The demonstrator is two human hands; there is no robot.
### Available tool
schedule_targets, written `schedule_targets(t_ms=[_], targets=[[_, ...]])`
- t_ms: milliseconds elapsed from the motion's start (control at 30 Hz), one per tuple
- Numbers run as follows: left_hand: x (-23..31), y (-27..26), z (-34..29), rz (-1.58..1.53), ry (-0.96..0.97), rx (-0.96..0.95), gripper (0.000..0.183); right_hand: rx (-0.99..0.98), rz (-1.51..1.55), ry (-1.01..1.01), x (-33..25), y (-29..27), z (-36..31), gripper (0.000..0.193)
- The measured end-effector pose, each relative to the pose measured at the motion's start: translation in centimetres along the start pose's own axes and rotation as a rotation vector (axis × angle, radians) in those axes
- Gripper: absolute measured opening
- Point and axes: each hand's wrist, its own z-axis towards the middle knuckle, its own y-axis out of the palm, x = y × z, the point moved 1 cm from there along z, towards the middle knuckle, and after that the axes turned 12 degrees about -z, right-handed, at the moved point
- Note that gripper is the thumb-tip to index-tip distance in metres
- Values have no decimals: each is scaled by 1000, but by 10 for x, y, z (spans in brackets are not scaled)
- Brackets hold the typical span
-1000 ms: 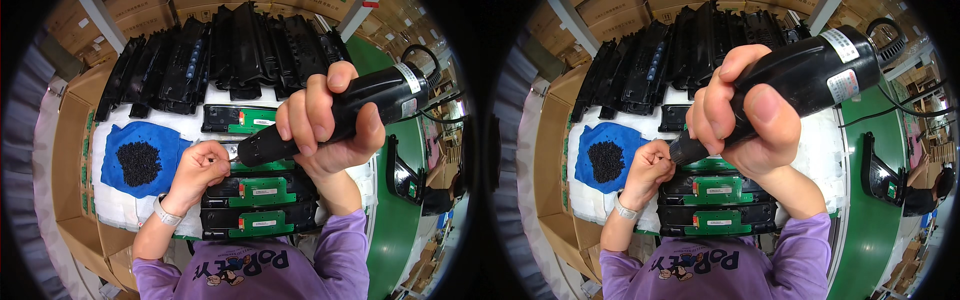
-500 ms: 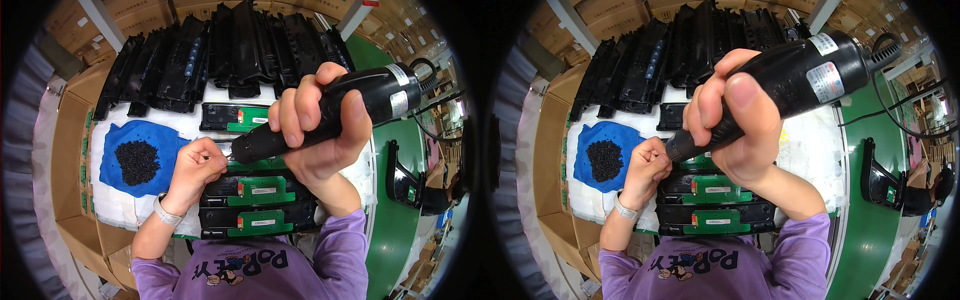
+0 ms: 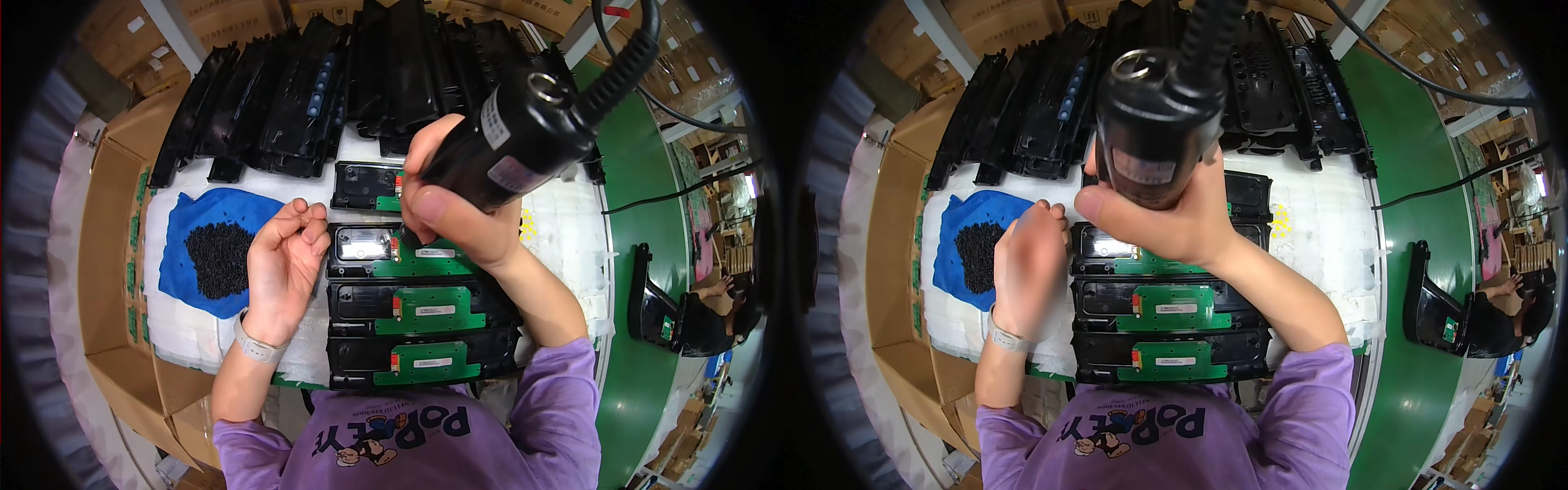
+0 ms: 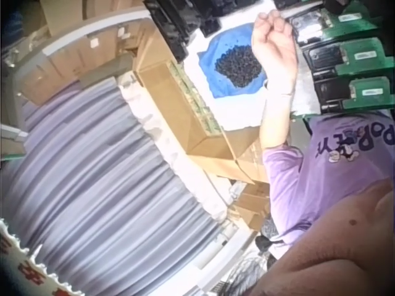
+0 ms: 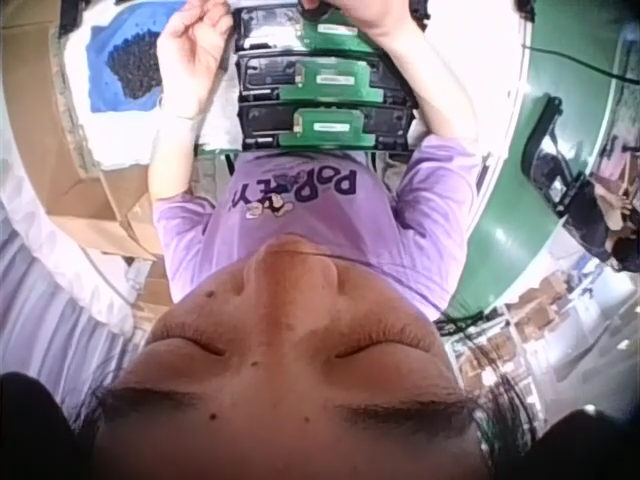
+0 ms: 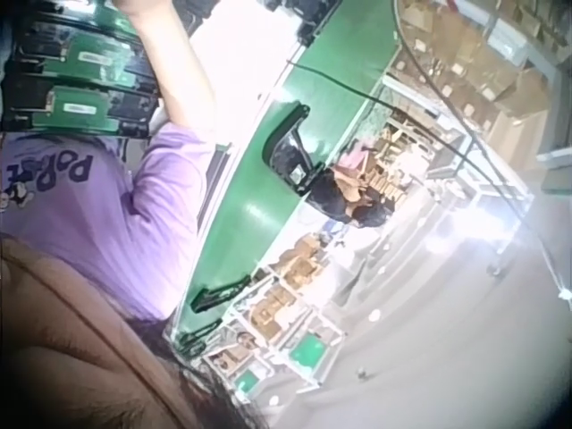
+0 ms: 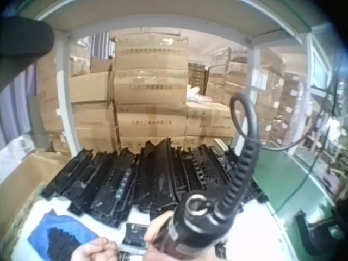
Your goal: Assemble small electronic components onto toner cartridges using an electric screwdriver.
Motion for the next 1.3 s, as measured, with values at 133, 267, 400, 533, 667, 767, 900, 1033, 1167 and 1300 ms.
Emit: schedule_targets(t_ms=[133, 267, 400, 533, 667, 767, 900, 1033, 1167, 1300], targets=[[2, -2, -2, 13, 3, -68, 13, -18, -26, 5, 4, 2, -1, 24], [-2, 7, -6, 229, 63, -38, 13, 12, -30, -20, 7, 5, -2, 24], [-5, 8, -7, 316, 28, -123, 18, -28, -157, -102, 10, 6, 3, 23], [-6, 10, -7, 357, -66, -86, 21, -106, -253, -123, 9, 6, 5, 20], [-8, 7, -4, 325, -137, -38, 17, -81, -201, -95, 8, 3, 4, 20], [-8, 2, -1, 296, -192, -56, 13, -145, -319, -257, 10, 0, 1, 19], [-5, 6, -6, 318, -145, -45, 9, -222, 159, 191, -39, 4, -19, 33], [-9, 6, -1, 299, -152, -87, 10, -524, 681, -302, -66, 12, -19, 17], [-4, -1, -5, 380, -130, -157, 11, -879, 886, -281, -76, 33, 0, 18], [-8, 4, -6, 446, -132, -213, 9, -893, 854, -325, -81, 39, -8, 17]])
